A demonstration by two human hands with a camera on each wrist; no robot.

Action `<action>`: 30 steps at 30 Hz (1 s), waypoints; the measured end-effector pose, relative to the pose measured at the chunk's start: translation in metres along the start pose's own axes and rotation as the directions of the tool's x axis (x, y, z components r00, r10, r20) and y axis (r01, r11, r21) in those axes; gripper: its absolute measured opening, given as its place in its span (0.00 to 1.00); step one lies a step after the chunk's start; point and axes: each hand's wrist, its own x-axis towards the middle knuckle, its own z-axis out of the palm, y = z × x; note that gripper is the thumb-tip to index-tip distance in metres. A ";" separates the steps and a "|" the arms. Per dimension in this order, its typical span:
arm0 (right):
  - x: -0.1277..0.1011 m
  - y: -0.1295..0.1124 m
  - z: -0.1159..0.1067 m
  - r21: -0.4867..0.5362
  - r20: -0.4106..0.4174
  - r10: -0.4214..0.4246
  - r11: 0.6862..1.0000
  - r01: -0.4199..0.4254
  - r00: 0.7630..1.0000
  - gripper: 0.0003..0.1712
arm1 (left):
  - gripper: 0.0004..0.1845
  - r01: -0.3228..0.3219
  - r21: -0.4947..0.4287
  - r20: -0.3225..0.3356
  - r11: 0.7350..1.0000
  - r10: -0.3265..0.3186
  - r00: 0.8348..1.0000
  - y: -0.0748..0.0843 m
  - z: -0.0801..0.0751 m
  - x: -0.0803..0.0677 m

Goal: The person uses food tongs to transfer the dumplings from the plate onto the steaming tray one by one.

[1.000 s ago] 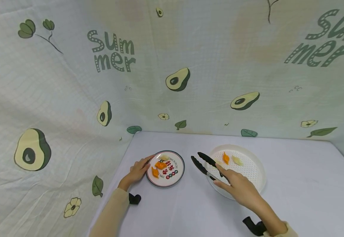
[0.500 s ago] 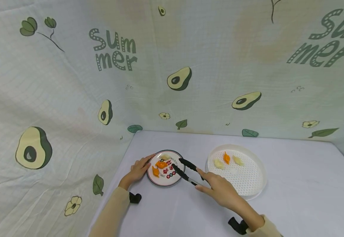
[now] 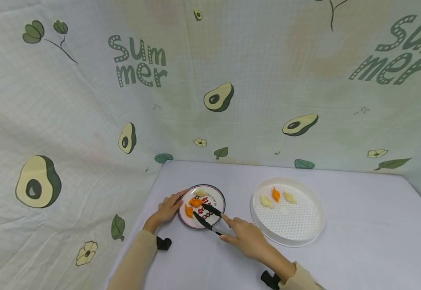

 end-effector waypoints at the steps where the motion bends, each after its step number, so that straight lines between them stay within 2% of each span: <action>1: 0.002 -0.002 0.002 -0.008 0.005 0.003 1.000 -0.003 1.000 0.39 | 0.25 0.003 -0.002 0.000 1.000 -0.003 1.000 0.000 0.000 0.000; 11: 0.014 -0.009 0.015 -0.048 0.011 0.013 0.999 -0.013 1.000 0.37 | 0.26 -0.014 -0.009 0.007 1.000 0.014 1.000 -0.001 0.000 -0.003; 17: 0.020 -0.014 0.016 -0.048 0.021 0.003 0.999 -0.002 1.000 0.37 | 0.25 -0.022 -0.014 -0.004 1.000 0.022 1.000 0.001 -0.001 -0.002; 30: 0.025 -0.025 0.022 -0.020 0.043 0.034 0.999 -0.033 0.998 0.39 | 0.25 -0.031 -0.005 0.007 0.999 0.031 0.999 -0.003 -0.001 0.001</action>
